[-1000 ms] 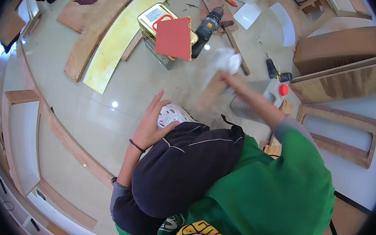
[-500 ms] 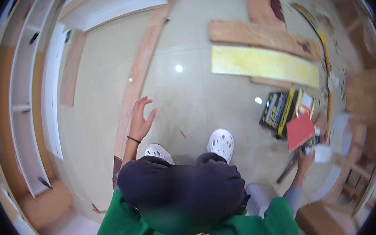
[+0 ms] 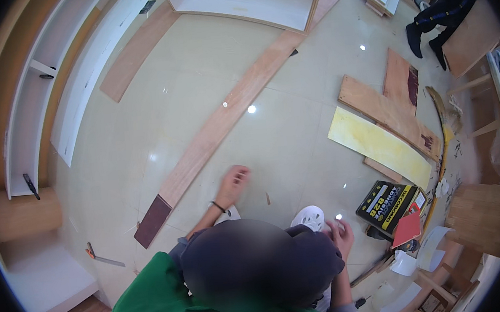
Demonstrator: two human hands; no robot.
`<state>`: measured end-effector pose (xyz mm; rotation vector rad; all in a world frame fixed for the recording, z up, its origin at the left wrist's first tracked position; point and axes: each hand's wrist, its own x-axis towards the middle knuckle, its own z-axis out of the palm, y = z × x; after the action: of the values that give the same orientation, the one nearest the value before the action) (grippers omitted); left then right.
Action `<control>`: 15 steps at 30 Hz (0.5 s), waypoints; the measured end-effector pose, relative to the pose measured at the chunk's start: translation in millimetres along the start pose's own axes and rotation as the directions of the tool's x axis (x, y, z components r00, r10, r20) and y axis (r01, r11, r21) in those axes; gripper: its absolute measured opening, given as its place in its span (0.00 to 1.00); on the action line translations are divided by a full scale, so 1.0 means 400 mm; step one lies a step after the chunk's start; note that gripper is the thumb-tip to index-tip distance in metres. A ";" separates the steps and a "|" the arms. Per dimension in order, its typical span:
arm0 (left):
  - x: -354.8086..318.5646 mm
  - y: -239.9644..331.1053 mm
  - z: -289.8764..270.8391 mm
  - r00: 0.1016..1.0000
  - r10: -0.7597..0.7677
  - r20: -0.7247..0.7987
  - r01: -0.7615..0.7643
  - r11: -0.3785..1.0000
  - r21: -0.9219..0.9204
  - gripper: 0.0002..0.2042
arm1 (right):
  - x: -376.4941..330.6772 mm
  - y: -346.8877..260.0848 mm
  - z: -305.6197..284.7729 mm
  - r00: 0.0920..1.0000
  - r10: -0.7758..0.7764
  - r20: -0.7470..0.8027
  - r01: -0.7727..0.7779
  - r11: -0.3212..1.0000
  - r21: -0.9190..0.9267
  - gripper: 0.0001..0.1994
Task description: The person applies adhesive to a wooden plank using a red card, spreads it evenly, and then joins it to another plank. They use a power drill to fasten the pieces together.
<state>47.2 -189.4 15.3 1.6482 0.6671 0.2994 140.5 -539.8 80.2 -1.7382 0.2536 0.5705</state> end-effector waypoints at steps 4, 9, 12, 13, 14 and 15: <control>0.028 0.188 0.050 0.831 0.474 0.290 -0.506 0.861 0.042 0.09 | 0.100 -0.219 0.289 0.883 0.135 0.449 -0.171 0.985 0.040 0.17; 0.070 0.187 -0.049 0.793 0.597 0.122 -0.609 0.766 0.207 0.08 | 0.155 -0.385 0.502 0.645 0.266 0.717 -0.300 0.950 -0.083 0.20; 0.076 0.203 -0.146 0.787 0.615 0.058 -0.606 0.750 0.264 0.06 | 0.142 -0.431 0.599 0.611 0.365 0.703 -0.354 0.920 -0.169 0.22; 0.075 0.206 -0.175 0.784 0.618 0.054 -0.606 0.745 0.280 0.06 | 0.119 -0.451 0.627 0.608 0.377 0.698 -0.355 0.916 -0.185 0.23; 0.071 0.208 -0.197 0.783 0.621 0.044 -0.608 0.747 0.268 0.06 | 0.110 -0.464 0.643 0.568 0.392 0.723 -0.385 0.904 -0.188 0.22; 0.067 0.210 -0.215 0.781 0.624 0.037 -0.611 0.749 0.257 0.05 | 0.106 -0.473 0.656 0.527 0.403 0.748 -0.414 0.891 -0.188 0.21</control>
<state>42.9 -109.0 108.4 2.0946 0.1672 0.7651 201.6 -235.6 180.3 -1.2500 0.0373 1.6193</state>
